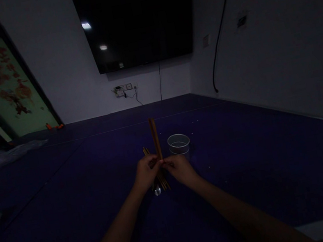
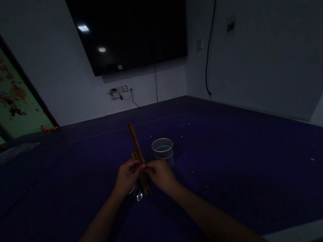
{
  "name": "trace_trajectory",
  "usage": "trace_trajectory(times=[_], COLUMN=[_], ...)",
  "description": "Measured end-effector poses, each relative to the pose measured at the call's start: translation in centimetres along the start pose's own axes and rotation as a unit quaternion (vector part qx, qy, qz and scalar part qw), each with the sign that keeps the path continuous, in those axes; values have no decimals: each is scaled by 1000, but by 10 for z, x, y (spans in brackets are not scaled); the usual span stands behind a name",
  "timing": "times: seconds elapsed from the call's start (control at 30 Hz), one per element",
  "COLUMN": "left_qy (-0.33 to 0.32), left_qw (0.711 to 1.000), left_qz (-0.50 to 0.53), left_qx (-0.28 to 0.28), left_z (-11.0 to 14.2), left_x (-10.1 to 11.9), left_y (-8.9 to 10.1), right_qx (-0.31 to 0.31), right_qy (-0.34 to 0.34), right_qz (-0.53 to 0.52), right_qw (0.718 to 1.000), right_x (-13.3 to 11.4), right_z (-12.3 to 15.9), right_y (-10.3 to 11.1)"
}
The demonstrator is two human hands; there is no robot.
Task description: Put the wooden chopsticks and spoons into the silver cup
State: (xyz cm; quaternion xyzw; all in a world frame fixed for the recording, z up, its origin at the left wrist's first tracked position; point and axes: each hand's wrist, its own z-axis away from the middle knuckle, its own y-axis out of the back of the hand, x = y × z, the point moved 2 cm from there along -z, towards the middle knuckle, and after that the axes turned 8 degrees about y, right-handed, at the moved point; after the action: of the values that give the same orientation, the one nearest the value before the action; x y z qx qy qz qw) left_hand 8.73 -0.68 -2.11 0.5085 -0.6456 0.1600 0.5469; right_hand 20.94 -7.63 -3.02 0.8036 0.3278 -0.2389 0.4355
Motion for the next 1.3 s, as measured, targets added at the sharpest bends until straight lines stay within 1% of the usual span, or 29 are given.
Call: trace_trajectory(times=[0.1, 0.17, 0.23, 0.3, 0.37, 0.47, 0.57, 0.63, 0.73, 0.8, 0.83, 0.9, 0.97, 1.03, 1.07, 1.13, 1.23, 1.3], left_qy=[-21, -41, -62, -92, -143, -242, -309, -328, -332, -320, -311, -287, -264, -240, -228, -204, -180, -172], left_qw=[1000, 999, 997, 992, 978, 942, 911, 900, 897, 897, 895, 895, 899, 906, 909, 915, 921, 923], left_qz=[-8, -7, -15, -50, -110, -196, -247, -263, -268, -277, -285, -298, -298, -294, -294, -299, -300, -300], left_qx=[6, 20, 44, 73, 101, 121, 119, 116, 114, 129, 142, 169, 185, 188, 187, 180, 173, 171], left_z=[0, 0, 1, 3, 6, 11, 14, 15, 16, 17, 18, 17, 16, 14, 13, 11, 10, 9], left_x=[-1, 1, 5, 10, 15, 21, 22, 22, 25, 27, 28, 28, 26, 22, 20, 16, 14, 14], left_y=[0, 0, 2, 5, 7, 7, 4, 2, 2, 3, 4, 6, 7, 8, 9, 9, 10, 11], right_qx=[0, 11, 54, 121, 173, 211, 228, 232, 241, 270, 295, 350, 409, 458, 469, 468, 431, 403], right_qy=[14, 27, 42, 66, 107, 167, 185, 180, 164, 145, 131, 99, 72, 55, 46, 26, -3, -14], right_qz=[21, 11, 0, 7, 17, 23, 34, 35, 23, 6, -6, -36, -57, -44, -30, -10, 25, 72], right_qw=[1000, 1000, 998, 990, 979, 963, 955, 955, 956, 952, 947, 931, 908, 886, 882, 883, 902, 912], right_x=[-1, -5, -13, -22, -32, -41, -42, -41, -40, -40, -39, -37, -32, -27, -25, -17, -6, -1], right_z=[0, 1, 2, 4, 6, 8, 8, 8, 7, 7, 7, 6, 5, 5, 5, 3, 1, 0], right_y=[1, 3, 7, 13, 18, 23, 25, 25, 27, 34, 39, 52, 66, 79, 84, 90, 92, 92])
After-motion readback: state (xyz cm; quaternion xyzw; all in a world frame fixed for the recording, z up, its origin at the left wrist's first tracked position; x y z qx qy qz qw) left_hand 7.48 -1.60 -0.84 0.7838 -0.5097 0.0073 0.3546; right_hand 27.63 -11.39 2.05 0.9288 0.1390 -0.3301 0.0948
